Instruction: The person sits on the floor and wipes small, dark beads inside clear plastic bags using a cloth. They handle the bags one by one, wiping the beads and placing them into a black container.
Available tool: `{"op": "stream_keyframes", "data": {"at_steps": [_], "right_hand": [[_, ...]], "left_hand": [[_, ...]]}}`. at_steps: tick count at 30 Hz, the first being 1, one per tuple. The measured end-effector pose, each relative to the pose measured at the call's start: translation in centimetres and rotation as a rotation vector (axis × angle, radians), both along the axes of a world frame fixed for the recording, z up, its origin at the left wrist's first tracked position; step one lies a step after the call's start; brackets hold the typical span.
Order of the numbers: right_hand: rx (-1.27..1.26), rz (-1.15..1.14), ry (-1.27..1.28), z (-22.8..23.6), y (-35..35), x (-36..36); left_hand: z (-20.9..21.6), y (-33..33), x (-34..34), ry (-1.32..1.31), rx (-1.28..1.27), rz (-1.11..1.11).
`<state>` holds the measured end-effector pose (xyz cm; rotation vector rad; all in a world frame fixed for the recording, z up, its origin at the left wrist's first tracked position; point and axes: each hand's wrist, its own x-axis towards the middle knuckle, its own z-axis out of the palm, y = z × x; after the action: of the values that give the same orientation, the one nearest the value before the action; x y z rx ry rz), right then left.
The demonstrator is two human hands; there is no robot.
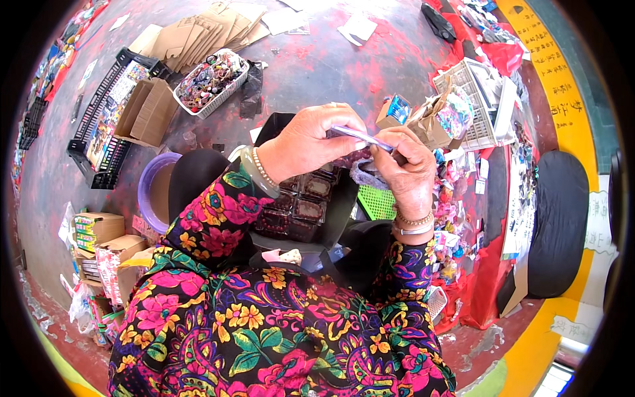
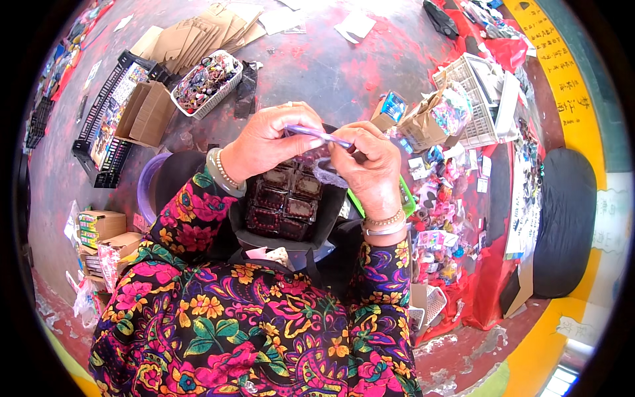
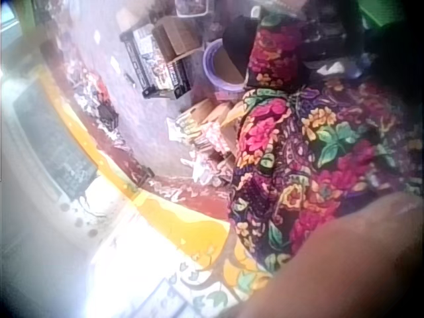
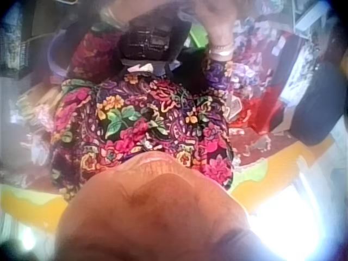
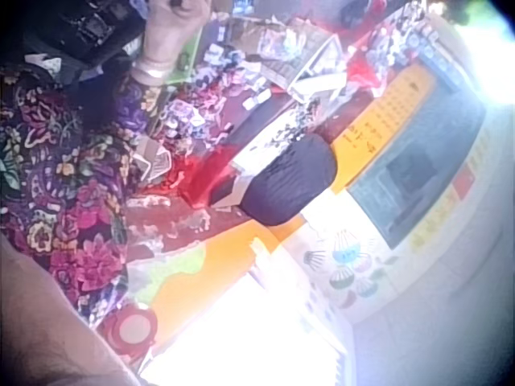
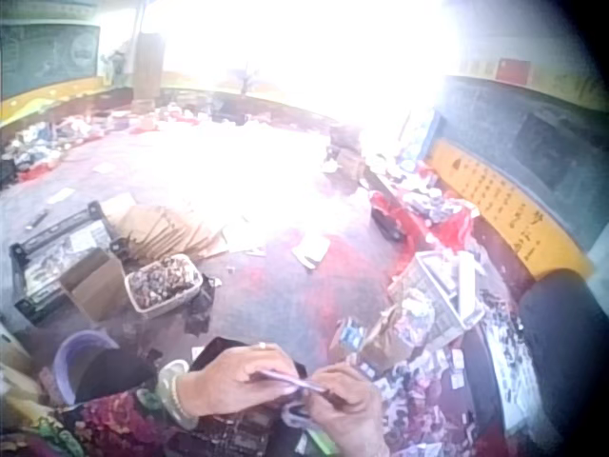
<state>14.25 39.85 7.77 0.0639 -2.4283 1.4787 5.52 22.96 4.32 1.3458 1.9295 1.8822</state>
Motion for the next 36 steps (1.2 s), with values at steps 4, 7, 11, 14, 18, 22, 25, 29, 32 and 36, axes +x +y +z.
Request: {"op": "stream_keyframes", "data": {"at_steps": [4,7,11,14,18,22,25,29,32,36], "right_hand": [[0.006,-0.022,0.039,-0.5,-0.4,-0.1],[-0.002,-0.020,0.059,-0.6,-0.5,-0.1],[0.063,-0.089,0.115,-0.6,-1.3,0.1],[0.196,-0.181,0.240,-1.0,-2.5,-0.1],[-0.029,-0.101,0.098,-1.6,-1.0,-0.9],[-0.185,0.019,0.078,-2.1,0.2,-1.1],[-0.157,0.031,0.010,-1.7,-0.1,-1.1],[-0.120,0.049,0.037,-1.9,0.1,-0.9],[-0.140,0.046,0.032,-1.4,-0.2,-0.6],[-0.017,-0.084,0.101,-1.5,-1.3,-0.3]], "left_hand": [[-0.4,0.3,0.2,-0.064,0.041,-0.023],[-0.4,0.4,0.5,-0.115,0.043,-0.007],[-0.1,0.4,0.6,0.071,0.031,0.087],[0.1,0.2,0.5,0.048,0.015,0.120],[-0.6,0.5,-0.1,-0.156,-0.012,0.067],[-0.4,0.2,-0.3,-0.109,-0.031,0.077],[-0.6,0.3,-0.3,-0.031,-0.045,0.121],[0.0,0.6,0.1,0.070,-0.019,0.156],[0.2,0.5,0.3,0.190,0.038,0.173],[0.4,0.7,0.9,0.267,0.065,0.247]]}}
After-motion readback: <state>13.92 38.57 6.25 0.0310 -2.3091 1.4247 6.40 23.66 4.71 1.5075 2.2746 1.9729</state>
